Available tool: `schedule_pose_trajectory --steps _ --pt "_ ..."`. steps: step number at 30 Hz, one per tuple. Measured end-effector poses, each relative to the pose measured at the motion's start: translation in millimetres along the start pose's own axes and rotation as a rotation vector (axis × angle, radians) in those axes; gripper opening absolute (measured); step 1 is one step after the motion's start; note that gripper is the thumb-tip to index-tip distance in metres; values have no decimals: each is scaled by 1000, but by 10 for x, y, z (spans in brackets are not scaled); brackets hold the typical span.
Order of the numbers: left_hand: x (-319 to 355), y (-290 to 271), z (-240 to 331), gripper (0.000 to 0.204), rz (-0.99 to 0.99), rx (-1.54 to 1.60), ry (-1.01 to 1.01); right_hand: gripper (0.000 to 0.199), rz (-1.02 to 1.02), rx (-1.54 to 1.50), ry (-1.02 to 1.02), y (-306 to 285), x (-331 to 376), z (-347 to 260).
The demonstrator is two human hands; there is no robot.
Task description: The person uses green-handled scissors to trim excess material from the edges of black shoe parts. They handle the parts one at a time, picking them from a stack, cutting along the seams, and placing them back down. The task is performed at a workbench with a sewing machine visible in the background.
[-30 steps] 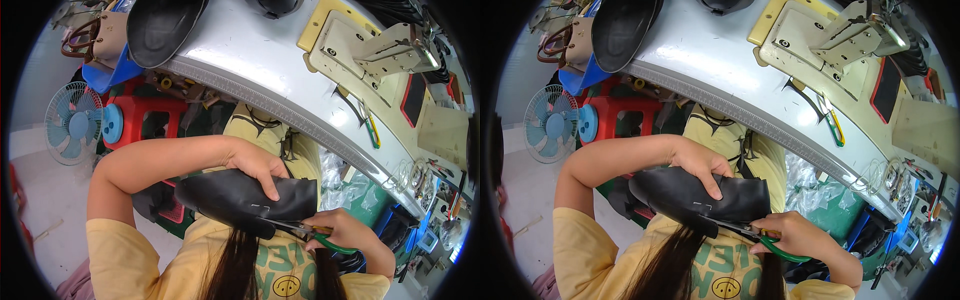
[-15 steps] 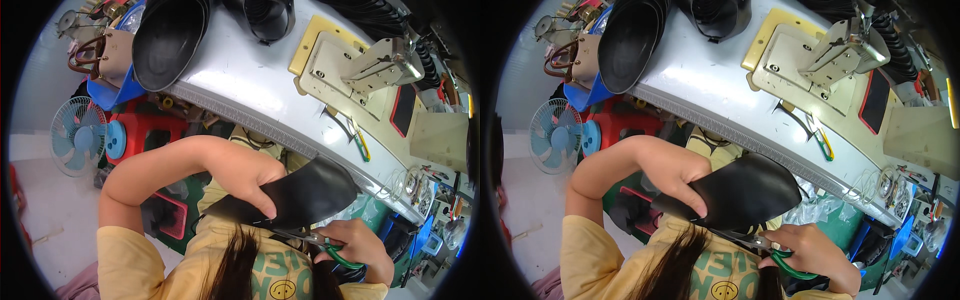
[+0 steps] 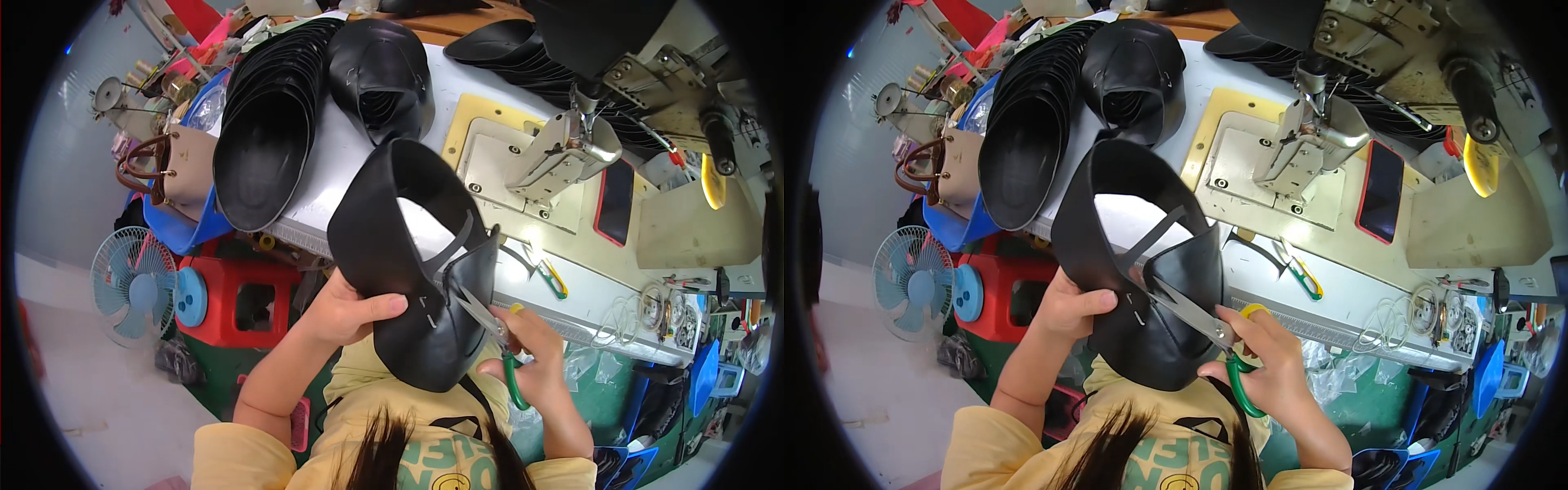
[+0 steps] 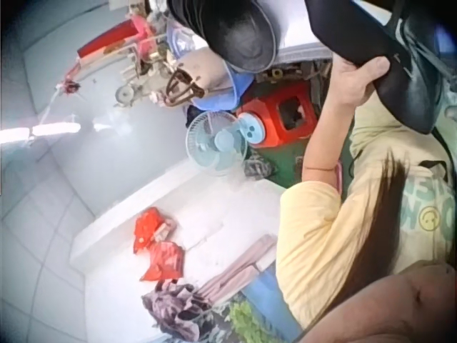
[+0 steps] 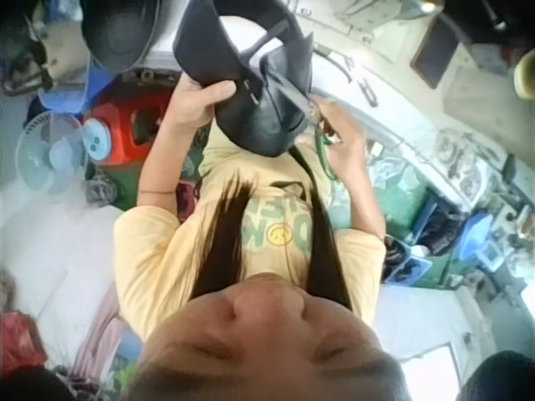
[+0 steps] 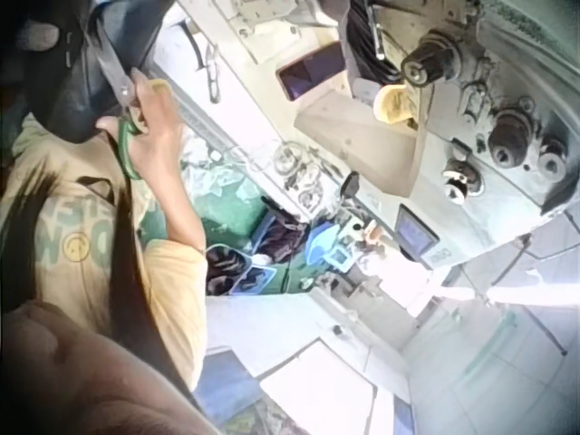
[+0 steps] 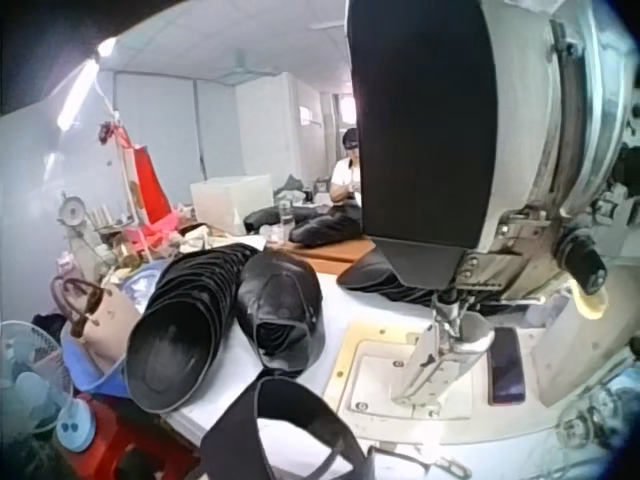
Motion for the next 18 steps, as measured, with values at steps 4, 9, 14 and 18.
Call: schedule_pose_trajectory --steps 4,9,14,18 --pt "12 -69 -101 30 25 23 -46 63 10 51 -56 54 -32 -22" --pt "32 -112 -270 28 -1 16 -57 61 -34 -45 -45 177 -17 -24" --pt "50 -106 -304 28 5 56 -76 61 -8 -68 -40 232 3 -9" --pt "51 -94 -313 30 14 50 -73 60 23 -13 -50 193 23 -20"
Point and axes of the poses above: each hand's wrist, its own x-axis away from the middle knuckle, its own y-axis out of the palm, z = x × y, the point moved 10 cm from there along -x, towards the middle knuckle, and after that the axes turned 8 degrees about z, right-handed, at the moved point
